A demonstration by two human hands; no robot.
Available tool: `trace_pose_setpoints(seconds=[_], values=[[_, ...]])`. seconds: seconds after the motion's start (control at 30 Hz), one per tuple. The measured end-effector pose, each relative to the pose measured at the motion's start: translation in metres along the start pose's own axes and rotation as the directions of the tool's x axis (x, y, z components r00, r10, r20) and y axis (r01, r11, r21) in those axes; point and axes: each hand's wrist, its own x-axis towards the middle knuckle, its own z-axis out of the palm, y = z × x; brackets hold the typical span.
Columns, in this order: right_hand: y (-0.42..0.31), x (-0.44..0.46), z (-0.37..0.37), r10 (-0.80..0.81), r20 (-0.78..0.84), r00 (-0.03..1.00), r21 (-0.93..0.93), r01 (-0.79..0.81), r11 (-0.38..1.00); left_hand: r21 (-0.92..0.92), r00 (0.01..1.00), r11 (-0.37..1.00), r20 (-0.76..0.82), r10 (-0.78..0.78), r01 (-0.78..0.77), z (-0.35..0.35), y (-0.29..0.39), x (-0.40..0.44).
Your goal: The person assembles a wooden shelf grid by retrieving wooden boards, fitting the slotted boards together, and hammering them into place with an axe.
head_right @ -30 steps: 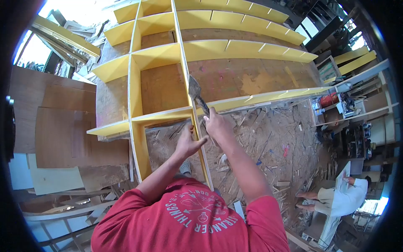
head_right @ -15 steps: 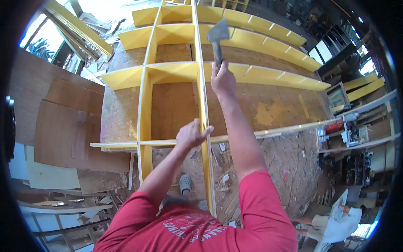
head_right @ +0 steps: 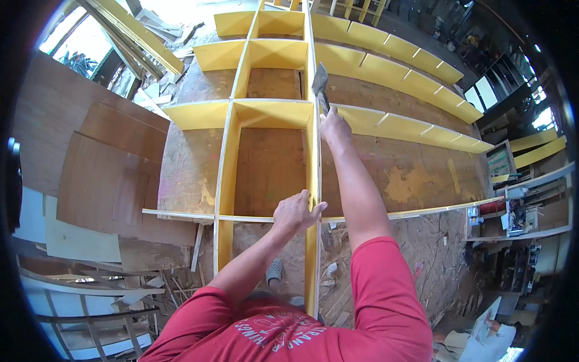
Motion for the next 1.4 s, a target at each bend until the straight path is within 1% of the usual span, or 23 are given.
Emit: trace_pose_setpoints(seconds=[0.07, 0.17, 0.23, 0.3, 0.43, 0.47, 0.5, 0.53, 0.57, 0.63, 0.7, 0.73, 0.77, 0.87, 0.9, 0.93, 0.97, 1.03, 1.07, 1.17, 1.27, 1.37, 1.4], values=[[-0.003, 0.003, -0.011, -0.013, 0.028, 1.0, -0.005, 0.013, 1.0, 0.01, 1.0, 1.0, 0.019, -0.019, 0.019, -0.002, 0.002, -0.001], [0.015, -0.003, -0.001, -0.064, -0.017, 0.998, 0.001, 0.064, 0.998, 0.025, 1.0, 0.999, 0.003, -0.025, 0.025, -0.002, 0.002, -0.004], [0.008, -0.049, -0.032, 0.025, 0.183, 0.983, 0.293, -0.079, 0.953, 0.042, 1.0, 0.999, -0.017, 0.002, -0.002, 0.002, 0.001, -0.004], [0.04, -0.081, -0.024, -0.005, 0.23, 0.973, 0.52, -0.119, 0.846, 0.06, 0.999, 0.997, -0.034, 0.042, -0.04, 0.005, -0.003, -0.005], [0.081, -0.234, -0.042, -0.013, 0.25, 0.968, 0.741, -0.182, 0.646, 0.126, 0.996, 0.992, -0.079, 0.044, -0.033, 0.008, 0.001, -0.01], [0.082, -0.282, -0.054, -0.001, 0.236, 0.972, 0.743, -0.179, 0.645, 0.157, 0.995, 0.987, -0.086, 0.052, -0.038, 0.01, 0.002, -0.011], [0.086, -0.329, -0.06, 0.041, 0.263, 0.964, 0.771, -0.235, 0.592, 0.144, 0.994, 0.989, -0.096, 0.059, -0.044, 0.008, 0.005, -0.013], [0.102, -0.369, -0.053, 0.006, 0.296, 0.955, 0.81, -0.254, 0.529, 0.133, 0.992, 0.99, -0.105, 0.065, -0.051, 0.007, 0.007, -0.018], [0.107, -0.411, -0.056, -0.017, 0.302, 0.953, 0.854, -0.262, 0.45, 0.116, 0.98, 0.989, -0.166, 0.109, -0.09, 0.01, 0.006, -0.024], [0.132, -0.486, -0.046, 0.019, 0.293, 0.956, 0.81, -0.259, 0.526, 0.058, 0.935, 0.974, -0.272, 0.226, -0.219, 0.024, -0.007, -0.025], [0.163, -0.549, -0.031, 0.021, 0.392, 0.92, 0.801, -0.352, 0.483, 0.136, 0.861, 0.927, -0.344, 0.374, -0.349, 0.032, -0.011, -0.036], [0.171, -0.574, -0.034, 0.024, 0.4, 0.916, 0.802, -0.362, 0.475, 0.192, 0.807, 0.895, -0.387, 0.446, -0.403, 0.041, -0.016, -0.042], [0.177, -0.598, -0.04, 0.024, 0.41, 0.912, 0.801, -0.373, 0.469, 0.159, 0.765, 0.868, -0.417, 0.491, -0.471, 0.054, -0.021, -0.052], [0.195, -0.65, -0.033, 0.017, 0.413, 0.911, 0.821, -0.38, 0.425, 0.568, 0.641, 0.701, -0.353, 0.681, -0.432, 0.087, -0.025, -0.121], [0.2, -0.66, -0.029, 0.009, 0.406, 0.914, 0.832, -0.374, 0.409, 0.496, 0.667, 0.721, -0.324, 0.671, -0.484, 0.096, -0.027, -0.151], [0.202, -0.67, -0.027, -0.003, 0.403, 0.915, 0.841, -0.369, 0.397, 0.307, 0.779, 0.807, -0.241, 0.579, -0.505, 0.101, -0.024, -0.185], [0.201, -0.676, -0.027, -0.006, 0.402, 0.915, 0.85, -0.371, 0.375, 0.106, 0.864, 0.874, -0.135, 0.485, -0.474, 0.102, -0.025, -0.218], [0.192, -0.677, -0.035, -0.013, 0.407, 0.914, 0.861, -0.378, 0.341, -0.002, 0.862, 0.862, -0.03, 0.507, -0.507, 0.113, -0.046, -0.278], [0.19, -0.676, -0.037, -0.036, 0.401, 0.916, 0.859, -0.361, 0.363, -0.062, 0.854, 0.853, 0.015, 0.52, -0.518, 0.117, -0.056, -0.3], [0.179, -0.667, -0.035, -0.1, 0.374, 0.922, 0.849, -0.297, 0.438, -0.101, 0.902, 0.914, 0.153, 0.404, -0.392, 0.074, -0.07, -0.374], [0.158, -0.659, -0.034, -0.147, 0.363, 0.92, 0.814, -0.237, 0.53, -0.252, 0.968, 0.935, -0.085, 0.235, -0.249, 0.036, -0.096, -0.428], [0.115, -0.66, -0.031, -0.177, 0.392, 0.903, 0.804, -0.244, 0.542, -0.428, 0.955, 0.87, -0.262, 0.14, -0.245, 0.002, -0.139, -0.462], [0.098, -0.661, -0.026, -0.195, 0.402, 0.895, 0.799, -0.239, 0.552, -0.422, 0.947, 0.878, -0.308, 0.093, -0.223, -0.008, -0.154, -0.474]])
